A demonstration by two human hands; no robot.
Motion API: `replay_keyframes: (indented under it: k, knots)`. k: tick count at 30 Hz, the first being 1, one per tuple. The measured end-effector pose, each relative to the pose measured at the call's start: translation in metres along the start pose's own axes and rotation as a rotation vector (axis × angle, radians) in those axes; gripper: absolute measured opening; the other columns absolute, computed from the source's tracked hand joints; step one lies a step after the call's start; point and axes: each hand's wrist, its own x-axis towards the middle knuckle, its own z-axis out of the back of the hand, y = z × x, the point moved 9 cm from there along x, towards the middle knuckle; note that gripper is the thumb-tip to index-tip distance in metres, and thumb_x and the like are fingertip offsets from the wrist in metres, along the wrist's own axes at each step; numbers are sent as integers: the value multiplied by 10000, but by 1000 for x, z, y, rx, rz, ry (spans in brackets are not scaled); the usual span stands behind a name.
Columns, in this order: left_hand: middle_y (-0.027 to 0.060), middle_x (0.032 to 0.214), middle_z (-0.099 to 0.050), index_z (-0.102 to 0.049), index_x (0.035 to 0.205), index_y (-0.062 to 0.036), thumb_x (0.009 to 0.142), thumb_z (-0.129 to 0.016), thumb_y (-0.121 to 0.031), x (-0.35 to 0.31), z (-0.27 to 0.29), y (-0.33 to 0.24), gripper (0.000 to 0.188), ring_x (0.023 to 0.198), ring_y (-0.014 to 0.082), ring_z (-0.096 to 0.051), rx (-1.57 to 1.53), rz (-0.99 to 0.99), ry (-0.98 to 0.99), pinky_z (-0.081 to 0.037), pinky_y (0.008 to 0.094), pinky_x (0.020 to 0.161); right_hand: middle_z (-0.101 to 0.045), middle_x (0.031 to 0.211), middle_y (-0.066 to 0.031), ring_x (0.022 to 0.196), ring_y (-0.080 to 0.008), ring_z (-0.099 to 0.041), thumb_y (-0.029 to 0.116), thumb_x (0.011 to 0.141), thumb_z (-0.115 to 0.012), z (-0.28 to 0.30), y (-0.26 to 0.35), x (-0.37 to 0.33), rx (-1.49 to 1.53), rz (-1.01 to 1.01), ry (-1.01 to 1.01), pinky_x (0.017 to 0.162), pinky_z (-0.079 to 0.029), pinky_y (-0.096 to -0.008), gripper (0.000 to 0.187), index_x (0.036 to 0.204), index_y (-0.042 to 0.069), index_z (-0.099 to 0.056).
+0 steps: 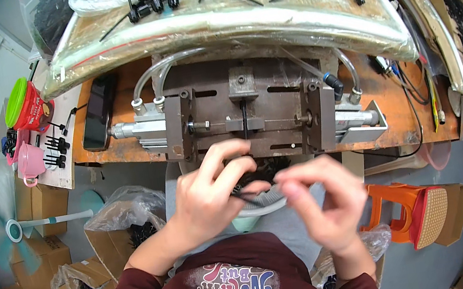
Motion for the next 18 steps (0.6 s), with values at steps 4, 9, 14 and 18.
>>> replay_keyframes:
  k: [4,9,14,18]
  knots:
    - [114,856,-558,-566,850,-24,790,-724,-77,-38,-24,11,177,701,298,-615,-204,114,246,-506,388,571,-650,822,-26,661,-54,-564,-31,828,-694,0,48,67,-221,348,-117,573,-436,-197,99,921,1,-684]
    - [165,918,-542,-517,968,-3,839,-662,-93,-93,-94,62,213,795,367,-619,-239,227,377,-508,449,676,-670,904,-28,733,-122,-591,68,802,-712,-54,94,153,-628,837,-49,595,-457,-242,155,953,55,-682]
    - [193,1152,-513,-509,1195,-34,829,-699,-183,-89,-106,74,439,969,366,-568,31,159,271,-482,454,829,-668,978,-62,940,-250,-626,68,831,-589,-134,101,216,-861,942,106,836,-511,-373,165,969,86,-677]
    - [184,1259,-474,-456,1326,-45,820,-718,-220,-83,-96,53,596,1082,362,-537,-53,99,313,-460,451,922,-661,1056,-101,1077,-266,-585,243,813,-628,-198,102,228,-1087,885,244,906,-507,-400,273,1010,64,-691]
